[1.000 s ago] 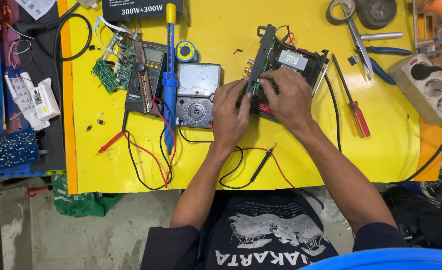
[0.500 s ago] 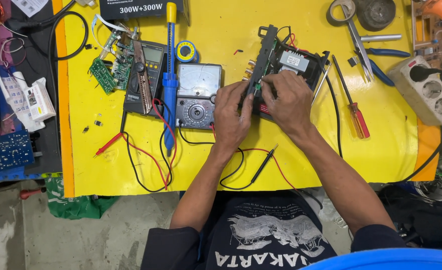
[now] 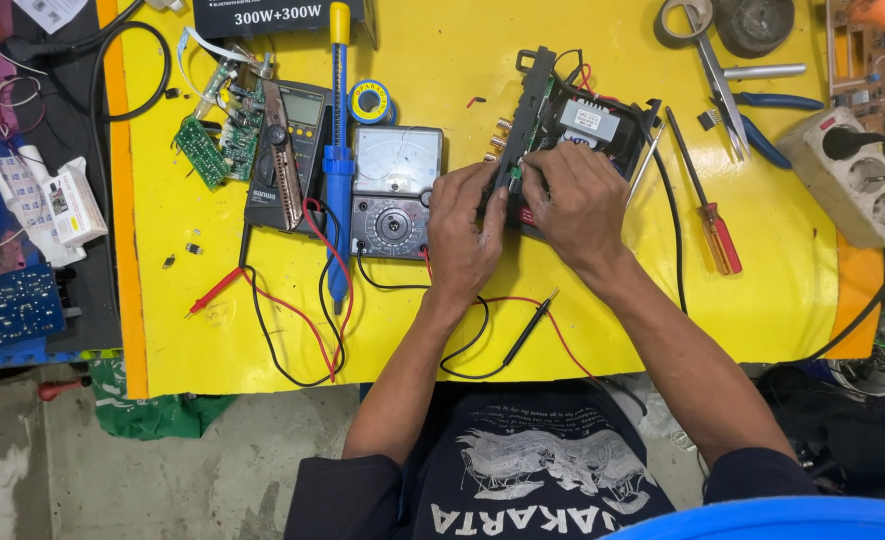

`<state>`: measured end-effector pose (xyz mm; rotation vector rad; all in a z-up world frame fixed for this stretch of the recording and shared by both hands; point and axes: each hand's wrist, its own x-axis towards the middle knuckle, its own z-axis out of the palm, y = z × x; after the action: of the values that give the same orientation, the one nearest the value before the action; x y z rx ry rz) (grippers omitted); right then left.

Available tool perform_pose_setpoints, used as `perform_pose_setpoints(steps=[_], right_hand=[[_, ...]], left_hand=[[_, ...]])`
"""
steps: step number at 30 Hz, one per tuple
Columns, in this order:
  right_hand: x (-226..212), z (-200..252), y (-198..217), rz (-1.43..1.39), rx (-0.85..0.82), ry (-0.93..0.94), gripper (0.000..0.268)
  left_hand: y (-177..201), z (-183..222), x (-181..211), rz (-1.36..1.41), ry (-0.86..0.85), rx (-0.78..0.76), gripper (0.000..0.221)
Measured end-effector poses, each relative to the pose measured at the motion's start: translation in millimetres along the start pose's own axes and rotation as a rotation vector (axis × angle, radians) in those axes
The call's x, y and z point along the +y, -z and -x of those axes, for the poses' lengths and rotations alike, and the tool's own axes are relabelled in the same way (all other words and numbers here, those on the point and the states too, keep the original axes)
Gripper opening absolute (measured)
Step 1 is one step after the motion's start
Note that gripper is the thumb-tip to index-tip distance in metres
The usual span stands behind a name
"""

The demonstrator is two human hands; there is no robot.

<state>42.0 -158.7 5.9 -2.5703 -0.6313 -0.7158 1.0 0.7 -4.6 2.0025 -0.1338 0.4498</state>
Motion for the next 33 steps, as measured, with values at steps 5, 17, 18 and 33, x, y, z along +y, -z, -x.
perform_pose_setpoints(steps=[5,17,18,33], right_hand=[[-0.2,-1.8,2.3,0.103,-0.035,0.041,0.011],[0.9,-12.6,8.5,0.086,-0.170,0.025,0.010],[4.1,-13.8,8.3,-0.026,-0.161,-0.016,0.008],[-11.2,-11.8,21.3,-0.320,-0.175,-0.373,0.006]], left_hand=[[0.7,-0.7,2.3,0.007,0.019,-0.009,0.029],[-1.7,0.9,0.1,0.031,0.041,-0.006,0.029],[-1.9,0.7,0.4,0.033,0.040,-0.002,0.029],[-3.3,4.5,3.2,0.063,0.057,0.025,0.030]])
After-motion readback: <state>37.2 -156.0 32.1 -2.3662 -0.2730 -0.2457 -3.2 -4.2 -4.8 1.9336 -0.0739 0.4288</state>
